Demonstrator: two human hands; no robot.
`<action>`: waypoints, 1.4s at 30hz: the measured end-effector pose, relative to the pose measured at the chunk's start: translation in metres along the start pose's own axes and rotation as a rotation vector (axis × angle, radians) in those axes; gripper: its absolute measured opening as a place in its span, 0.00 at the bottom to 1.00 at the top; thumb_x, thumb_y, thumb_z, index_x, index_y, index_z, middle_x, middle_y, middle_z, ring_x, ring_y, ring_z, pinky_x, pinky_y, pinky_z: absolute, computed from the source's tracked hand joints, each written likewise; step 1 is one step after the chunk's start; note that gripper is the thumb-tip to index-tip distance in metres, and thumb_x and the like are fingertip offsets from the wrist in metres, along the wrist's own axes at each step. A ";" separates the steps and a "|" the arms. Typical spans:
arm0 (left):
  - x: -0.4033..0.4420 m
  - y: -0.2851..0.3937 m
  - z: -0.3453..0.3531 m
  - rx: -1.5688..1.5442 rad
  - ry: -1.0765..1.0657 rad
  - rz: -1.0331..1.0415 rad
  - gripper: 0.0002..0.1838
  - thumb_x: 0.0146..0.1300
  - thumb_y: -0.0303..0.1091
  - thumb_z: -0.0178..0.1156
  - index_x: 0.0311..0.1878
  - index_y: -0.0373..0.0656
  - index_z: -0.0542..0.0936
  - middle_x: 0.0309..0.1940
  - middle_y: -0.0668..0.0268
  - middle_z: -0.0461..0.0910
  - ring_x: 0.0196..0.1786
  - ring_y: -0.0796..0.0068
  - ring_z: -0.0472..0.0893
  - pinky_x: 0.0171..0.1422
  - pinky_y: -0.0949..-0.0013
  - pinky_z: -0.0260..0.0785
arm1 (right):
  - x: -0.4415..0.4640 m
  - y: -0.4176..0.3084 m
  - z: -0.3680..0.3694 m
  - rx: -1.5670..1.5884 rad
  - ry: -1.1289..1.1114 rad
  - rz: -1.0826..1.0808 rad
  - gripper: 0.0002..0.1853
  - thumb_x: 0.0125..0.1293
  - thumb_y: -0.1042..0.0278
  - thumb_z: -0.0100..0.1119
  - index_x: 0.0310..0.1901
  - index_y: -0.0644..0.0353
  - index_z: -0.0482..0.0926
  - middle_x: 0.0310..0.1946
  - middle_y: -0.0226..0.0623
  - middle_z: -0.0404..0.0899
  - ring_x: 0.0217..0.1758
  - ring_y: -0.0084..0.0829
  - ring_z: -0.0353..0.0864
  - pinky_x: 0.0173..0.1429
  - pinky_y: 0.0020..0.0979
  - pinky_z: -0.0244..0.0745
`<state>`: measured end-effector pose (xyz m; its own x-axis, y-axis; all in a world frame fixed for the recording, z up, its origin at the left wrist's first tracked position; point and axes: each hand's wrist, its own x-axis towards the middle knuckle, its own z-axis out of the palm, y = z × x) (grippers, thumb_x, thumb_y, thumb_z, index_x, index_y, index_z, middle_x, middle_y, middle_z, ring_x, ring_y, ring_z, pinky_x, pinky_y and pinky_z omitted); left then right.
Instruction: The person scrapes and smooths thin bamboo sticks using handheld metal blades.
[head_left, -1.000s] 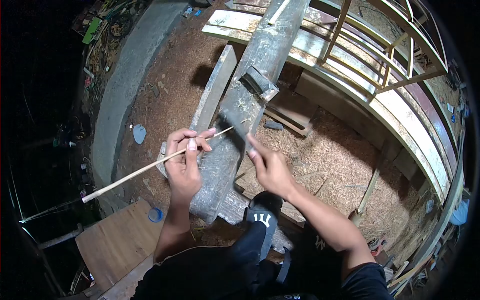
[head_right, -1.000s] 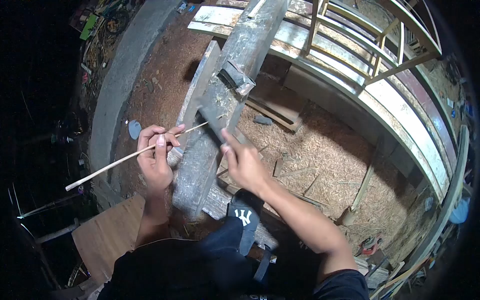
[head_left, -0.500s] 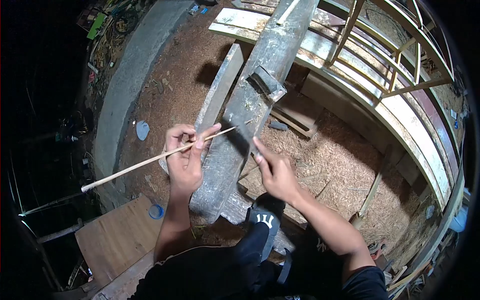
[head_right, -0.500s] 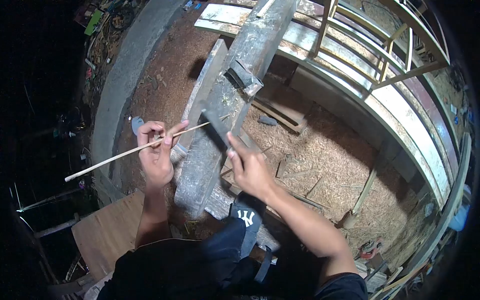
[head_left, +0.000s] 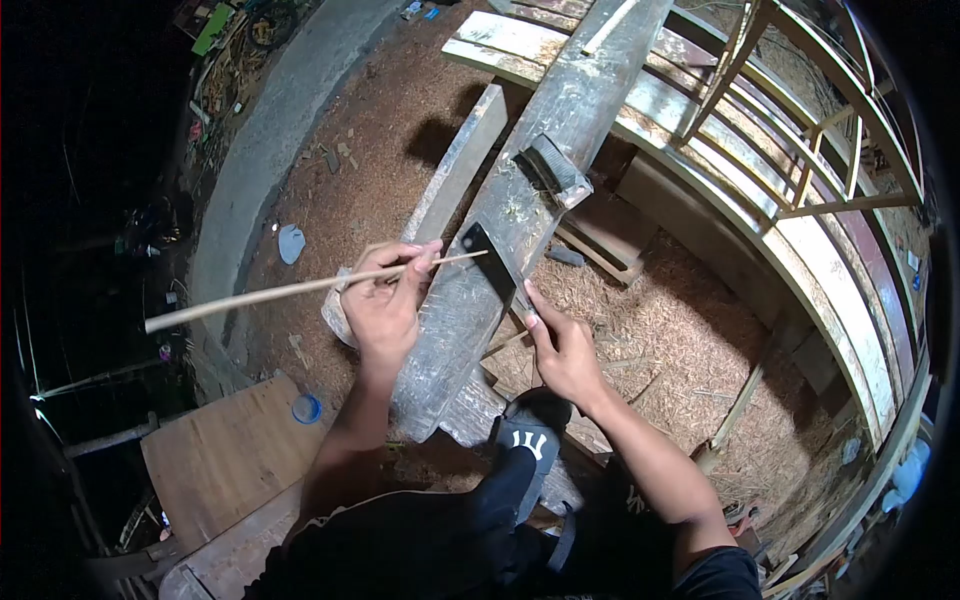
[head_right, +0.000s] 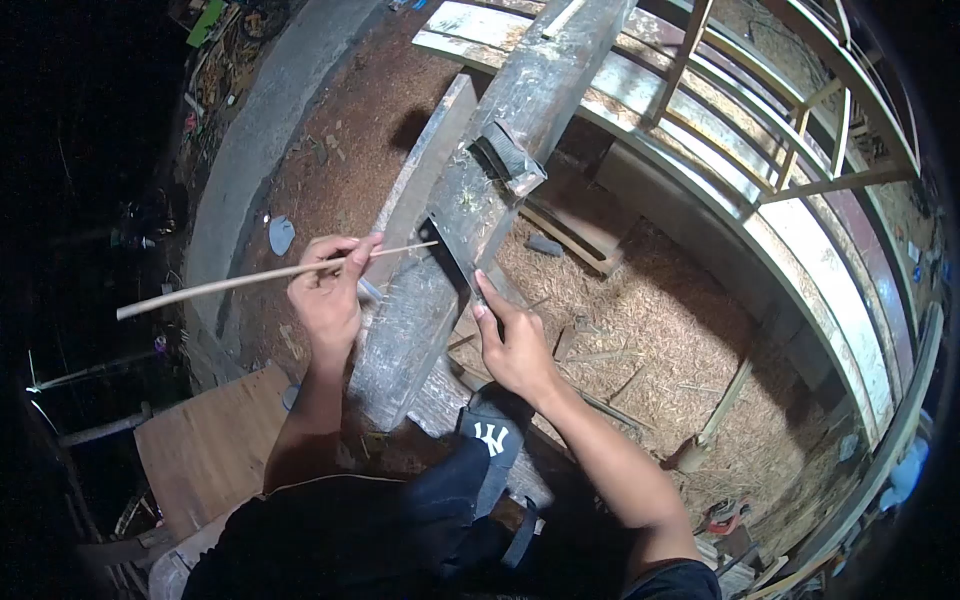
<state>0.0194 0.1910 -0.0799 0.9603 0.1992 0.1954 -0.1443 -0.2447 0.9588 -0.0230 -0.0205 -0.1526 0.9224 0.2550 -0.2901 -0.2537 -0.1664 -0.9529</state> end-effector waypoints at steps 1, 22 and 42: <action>0.002 -0.003 -0.001 -0.011 0.007 0.053 0.06 0.68 0.16 0.62 0.46 0.29 0.79 0.45 0.54 0.82 0.50 0.62 0.87 0.61 0.65 0.80 | -0.001 0.000 -0.001 0.026 -0.016 0.005 0.23 0.76 0.67 0.52 0.69 0.63 0.73 0.60 0.63 0.77 0.69 0.57 0.74 0.72 0.43 0.69; -0.008 -0.008 0.006 0.046 -0.089 0.086 0.08 0.69 0.19 0.63 0.50 0.28 0.81 0.47 0.55 0.80 0.46 0.66 0.86 0.51 0.65 0.86 | -0.008 -0.006 -0.013 -0.075 -0.124 0.109 0.28 0.71 0.72 0.58 0.72 0.61 0.67 0.53 0.62 0.82 0.59 0.57 0.83 0.62 0.43 0.77; -0.019 -0.017 0.008 0.002 0.090 0.056 0.07 0.69 0.21 0.65 0.47 0.28 0.84 0.42 0.54 0.87 0.45 0.68 0.88 0.51 0.67 0.83 | -0.027 -0.004 -0.018 -0.166 -0.061 -0.052 0.28 0.75 0.69 0.56 0.75 0.61 0.66 0.54 0.58 0.83 0.52 0.46 0.87 0.59 0.40 0.77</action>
<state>0.0060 0.1838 -0.1018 0.9255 0.2694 0.2662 -0.1965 -0.2593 0.9456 -0.0415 -0.0436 -0.1393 0.9124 0.3238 -0.2505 -0.1501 -0.3049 -0.9405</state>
